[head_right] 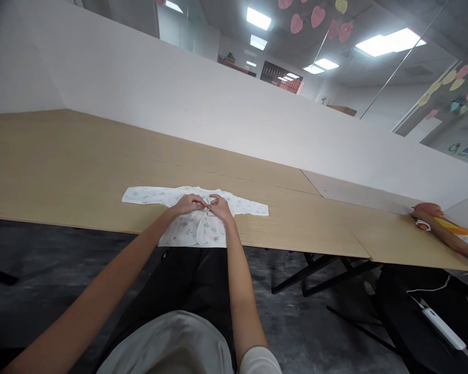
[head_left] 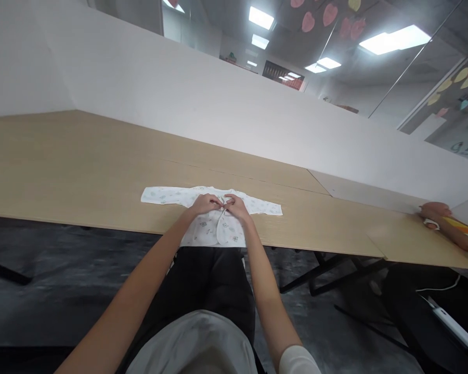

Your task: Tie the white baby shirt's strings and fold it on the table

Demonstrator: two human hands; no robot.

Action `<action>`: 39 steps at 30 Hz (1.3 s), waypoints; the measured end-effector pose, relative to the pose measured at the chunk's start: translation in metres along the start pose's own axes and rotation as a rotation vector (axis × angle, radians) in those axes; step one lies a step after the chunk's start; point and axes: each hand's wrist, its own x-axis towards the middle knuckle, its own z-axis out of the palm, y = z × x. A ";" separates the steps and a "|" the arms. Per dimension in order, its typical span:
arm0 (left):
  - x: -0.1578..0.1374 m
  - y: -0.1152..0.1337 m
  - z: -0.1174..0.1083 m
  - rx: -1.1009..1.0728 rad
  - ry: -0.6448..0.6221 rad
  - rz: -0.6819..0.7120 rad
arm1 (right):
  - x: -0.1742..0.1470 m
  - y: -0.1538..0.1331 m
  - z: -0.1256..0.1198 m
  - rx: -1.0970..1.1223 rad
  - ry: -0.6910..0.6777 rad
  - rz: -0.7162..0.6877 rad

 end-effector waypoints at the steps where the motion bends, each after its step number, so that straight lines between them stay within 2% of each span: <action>1: -0.002 0.001 -0.001 -0.015 -0.025 0.017 | 0.000 0.001 -0.001 0.035 -0.008 0.006; 7: -0.005 0.006 -0.005 -0.047 -0.084 0.071 | -0.003 0.000 -0.004 0.162 -0.018 0.040; 15: -0.003 0.003 -0.003 -0.257 -0.076 0.043 | -0.008 -0.012 -0.004 0.254 -0.036 0.087; 21: -0.004 0.003 -0.002 -0.351 -0.050 0.016 | -0.008 -0.010 -0.001 0.261 -0.022 0.044; 27: -0.003 0.004 0.000 -0.336 -0.029 -0.027 | -0.007 -0.004 0.001 0.275 -0.071 -0.027; 39: -0.003 -0.003 -0.002 -0.394 -0.077 0.040 | -0.008 -0.003 0.003 0.258 -0.065 -0.043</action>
